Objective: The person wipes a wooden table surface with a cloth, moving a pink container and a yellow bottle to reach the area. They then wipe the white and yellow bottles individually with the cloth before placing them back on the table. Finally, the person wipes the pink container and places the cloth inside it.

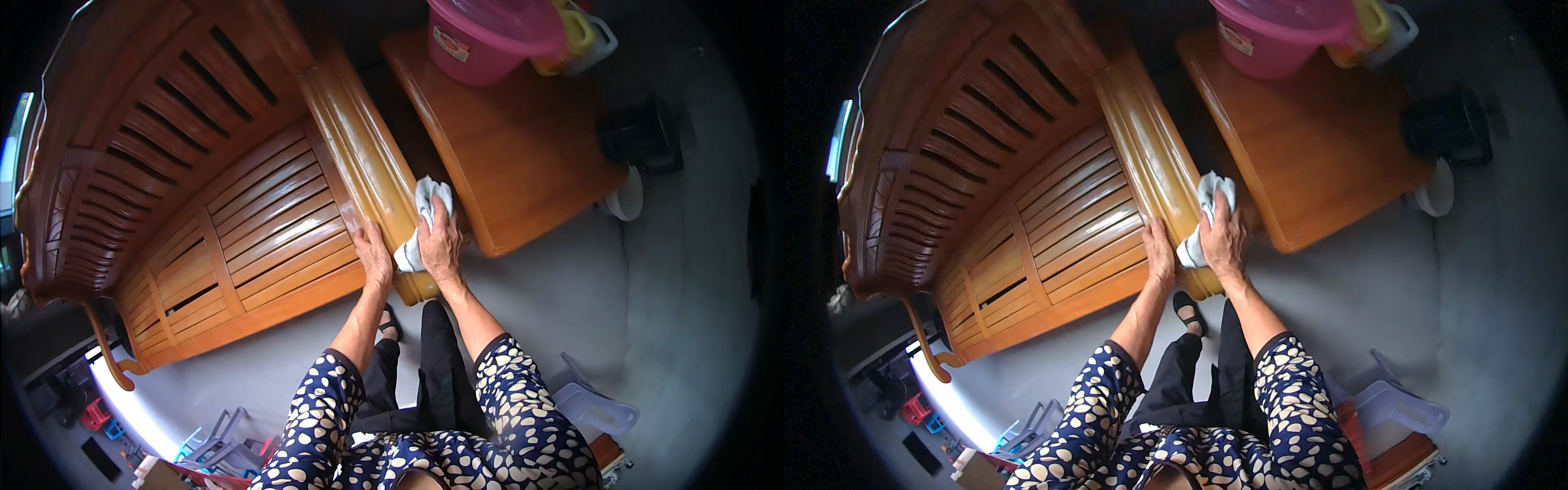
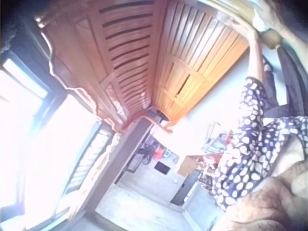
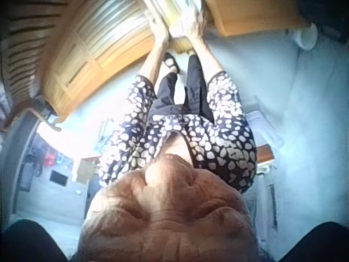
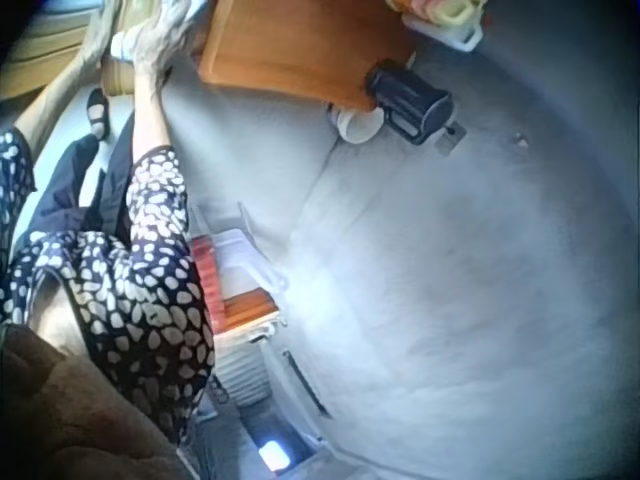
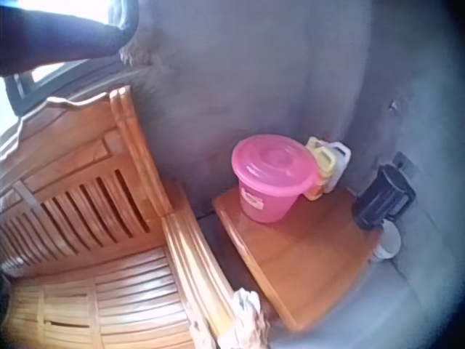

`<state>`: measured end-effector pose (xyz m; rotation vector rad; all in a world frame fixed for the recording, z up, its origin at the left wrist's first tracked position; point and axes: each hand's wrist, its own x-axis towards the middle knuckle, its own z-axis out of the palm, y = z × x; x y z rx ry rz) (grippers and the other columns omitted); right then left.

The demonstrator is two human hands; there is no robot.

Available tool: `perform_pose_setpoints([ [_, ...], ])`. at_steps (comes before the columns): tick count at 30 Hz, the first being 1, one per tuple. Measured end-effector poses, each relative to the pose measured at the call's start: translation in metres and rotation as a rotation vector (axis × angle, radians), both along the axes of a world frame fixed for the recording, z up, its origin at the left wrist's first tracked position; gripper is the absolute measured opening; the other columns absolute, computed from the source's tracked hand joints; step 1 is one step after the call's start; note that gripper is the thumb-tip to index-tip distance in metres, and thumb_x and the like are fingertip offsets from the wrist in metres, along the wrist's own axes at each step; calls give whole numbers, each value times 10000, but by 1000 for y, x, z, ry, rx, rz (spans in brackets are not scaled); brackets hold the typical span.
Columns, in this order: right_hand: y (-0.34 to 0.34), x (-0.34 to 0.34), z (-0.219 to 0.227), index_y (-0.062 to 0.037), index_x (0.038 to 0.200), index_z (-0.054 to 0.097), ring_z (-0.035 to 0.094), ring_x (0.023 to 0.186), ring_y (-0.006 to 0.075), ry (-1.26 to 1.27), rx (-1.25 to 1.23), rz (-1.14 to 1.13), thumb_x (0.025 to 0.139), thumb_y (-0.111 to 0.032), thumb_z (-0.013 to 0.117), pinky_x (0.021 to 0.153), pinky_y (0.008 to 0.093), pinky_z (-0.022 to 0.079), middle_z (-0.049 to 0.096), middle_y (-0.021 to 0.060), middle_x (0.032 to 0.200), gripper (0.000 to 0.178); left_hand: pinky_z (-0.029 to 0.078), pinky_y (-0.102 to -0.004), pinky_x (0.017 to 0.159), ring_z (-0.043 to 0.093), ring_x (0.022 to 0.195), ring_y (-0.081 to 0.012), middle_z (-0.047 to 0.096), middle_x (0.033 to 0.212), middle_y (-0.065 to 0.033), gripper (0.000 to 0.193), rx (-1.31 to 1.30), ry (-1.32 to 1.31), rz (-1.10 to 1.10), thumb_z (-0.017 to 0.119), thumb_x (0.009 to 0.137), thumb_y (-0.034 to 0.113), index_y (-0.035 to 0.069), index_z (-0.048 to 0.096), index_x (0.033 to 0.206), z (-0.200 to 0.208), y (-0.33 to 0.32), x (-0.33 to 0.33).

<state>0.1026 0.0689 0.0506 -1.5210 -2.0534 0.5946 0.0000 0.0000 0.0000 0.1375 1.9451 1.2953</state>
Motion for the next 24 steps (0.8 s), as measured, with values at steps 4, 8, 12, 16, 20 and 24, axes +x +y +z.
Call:
perform_pose_setpoints([
  [4,-31,4,-3,-96,1265,461,559,927,404,-65,14,-243,828,-190,619,788,492,440,593,196,1069,475,265,-399,1068,335,1302,-341,339,1411,-237,835,-162,-205,17,366,886,643,-19,298,1390,32,-12,11],
  [8,-40,17,-30,-44,1333,392,422,1192,396,154,-45,-571,921,-237,461,992,479,325,435,208,1341,461,273,-447,1051,310,1307,-288,320,1442,-129,881,-105,-555,16,337,837,739,106,239,1442,30,-8,23],
  [12,-43,6,-46,-2,1391,323,319,1314,367,522,-249,-1006,970,-330,349,1083,431,261,316,253,1423,534,259,-521,1030,304,1302,-290,309,1451,-82,1024,-109,-779,-78,348,716,862,158,231,1451,27,-5,20],
  [16,-61,4,-67,32,1318,399,510,1130,341,1004,-543,-1232,949,-484,278,953,412,410,458,230,1310,646,176,-543,1061,236,1359,-297,235,1508,-88,1123,-54,-845,-153,361,664,898,130,208,1470,20,-9,16],
  [20,-85,-1,-92,-38,1299,444,524,1097,258,1217,-802,-1205,938,-505,346,935,401,415,510,103,1279,598,201,-525,1078,330,1317,-288,340,1456,-102,1057,-14,-889,-204,322,708,875,112,289,1437,22,-9,14],
  [24,-103,-17,-69,90,1188,507,551,1053,387,786,-860,-1100,978,-376,341,893,428,448,543,294,1174,537,412,-421,959,540,1093,-274,562,1210,-128,943,-111,-937,-165,323,739,847,85,476,1274,31,-10,14],
])
